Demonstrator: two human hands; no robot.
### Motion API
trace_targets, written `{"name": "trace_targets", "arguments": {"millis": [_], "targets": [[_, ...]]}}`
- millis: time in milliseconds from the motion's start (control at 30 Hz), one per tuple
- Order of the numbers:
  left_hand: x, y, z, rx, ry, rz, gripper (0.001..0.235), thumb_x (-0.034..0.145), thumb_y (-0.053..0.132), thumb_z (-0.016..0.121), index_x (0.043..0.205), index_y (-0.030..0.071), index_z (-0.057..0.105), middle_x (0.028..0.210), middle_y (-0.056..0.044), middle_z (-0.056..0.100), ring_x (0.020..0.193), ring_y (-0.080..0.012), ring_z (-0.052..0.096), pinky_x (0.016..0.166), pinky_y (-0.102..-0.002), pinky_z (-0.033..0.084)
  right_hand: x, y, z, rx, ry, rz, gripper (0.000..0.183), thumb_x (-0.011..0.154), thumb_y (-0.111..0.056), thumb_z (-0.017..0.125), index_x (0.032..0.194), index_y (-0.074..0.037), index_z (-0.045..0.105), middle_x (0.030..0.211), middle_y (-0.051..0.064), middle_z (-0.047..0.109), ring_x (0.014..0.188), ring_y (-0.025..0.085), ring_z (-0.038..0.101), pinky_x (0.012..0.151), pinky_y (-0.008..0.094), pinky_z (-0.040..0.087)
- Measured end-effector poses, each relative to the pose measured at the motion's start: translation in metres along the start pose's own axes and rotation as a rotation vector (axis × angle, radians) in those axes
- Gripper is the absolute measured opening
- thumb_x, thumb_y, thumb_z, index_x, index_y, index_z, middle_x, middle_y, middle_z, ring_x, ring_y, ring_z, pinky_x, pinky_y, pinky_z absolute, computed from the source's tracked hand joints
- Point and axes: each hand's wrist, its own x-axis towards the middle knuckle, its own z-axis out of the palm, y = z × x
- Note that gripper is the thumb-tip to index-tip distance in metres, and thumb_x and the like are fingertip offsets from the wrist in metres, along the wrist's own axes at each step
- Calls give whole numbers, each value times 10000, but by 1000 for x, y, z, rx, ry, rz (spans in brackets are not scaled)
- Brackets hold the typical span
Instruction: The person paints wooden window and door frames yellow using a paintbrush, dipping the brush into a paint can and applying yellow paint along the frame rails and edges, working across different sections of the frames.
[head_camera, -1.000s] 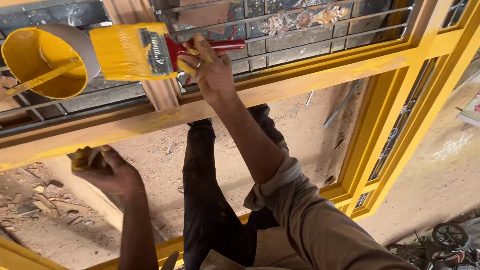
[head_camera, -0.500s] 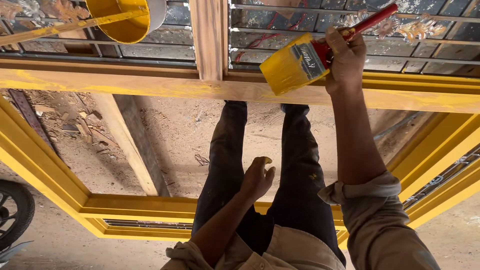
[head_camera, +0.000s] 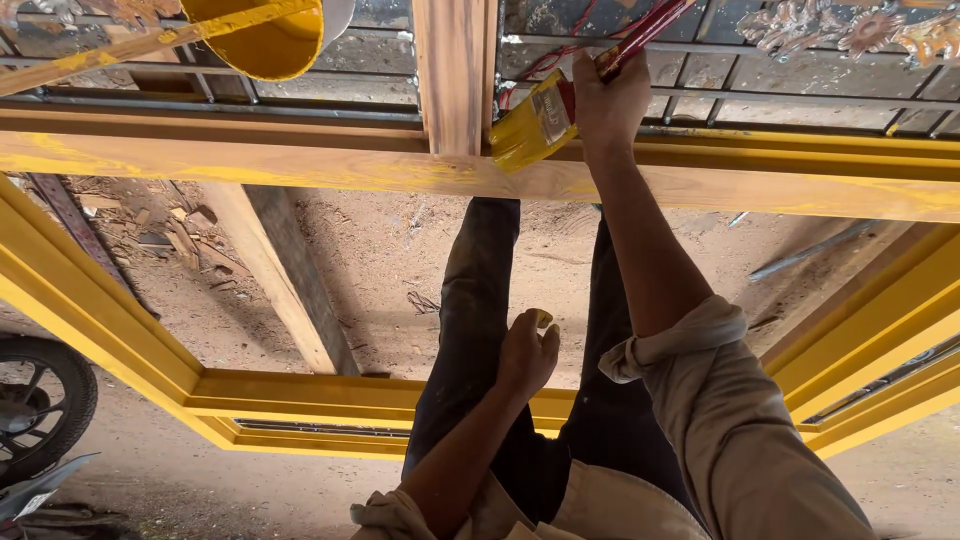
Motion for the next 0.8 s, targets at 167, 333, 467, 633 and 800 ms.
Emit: {"name": "trace_targets", "arguments": {"millis": [167,333,467,633,800], "targets": [[1,-1,-4,-41,1,-37,293,984,228,630,1179,10,608,1116,-167,689,787,-229,690,766,-373,563,5,-27,-16,19,-56,-109,200,931,-124,790,1059,-37,662,827,54,738,683,159,684,625,338,568],[5,3,-6,-33,21,-8,284,977,215,623,1169,6,610,1130,-168,671,770,-226,683,752,-375,561,2,-26,-12,-170,-103,-303,281,930,-136,829,1077,-31,613,789,63,721,669,175,728,600,337,577],[7,6,-6,-58,5,-59,293,985,218,621,1186,6,604,1127,-155,677,790,-211,681,774,-368,562,12,-44,-34,-235,-143,-398,272,947,-133,815,1100,-30,614,821,72,738,691,187,753,609,334,594],[8,4,-3,-62,8,-31,288,973,206,628,1172,-1,612,1126,-161,678,770,-212,687,765,-368,564,8,-25,-14,-89,-174,-263,262,957,-128,825,1051,-13,609,800,104,713,676,234,705,606,364,576],[12,5,-7,-70,51,-51,275,969,198,619,1160,0,617,1131,-156,676,721,-213,686,715,-374,571,30,-13,-102,-392,-401,-246,295,977,-148,824,1068,7,590,803,96,710,680,176,738,575,313,607]]}}
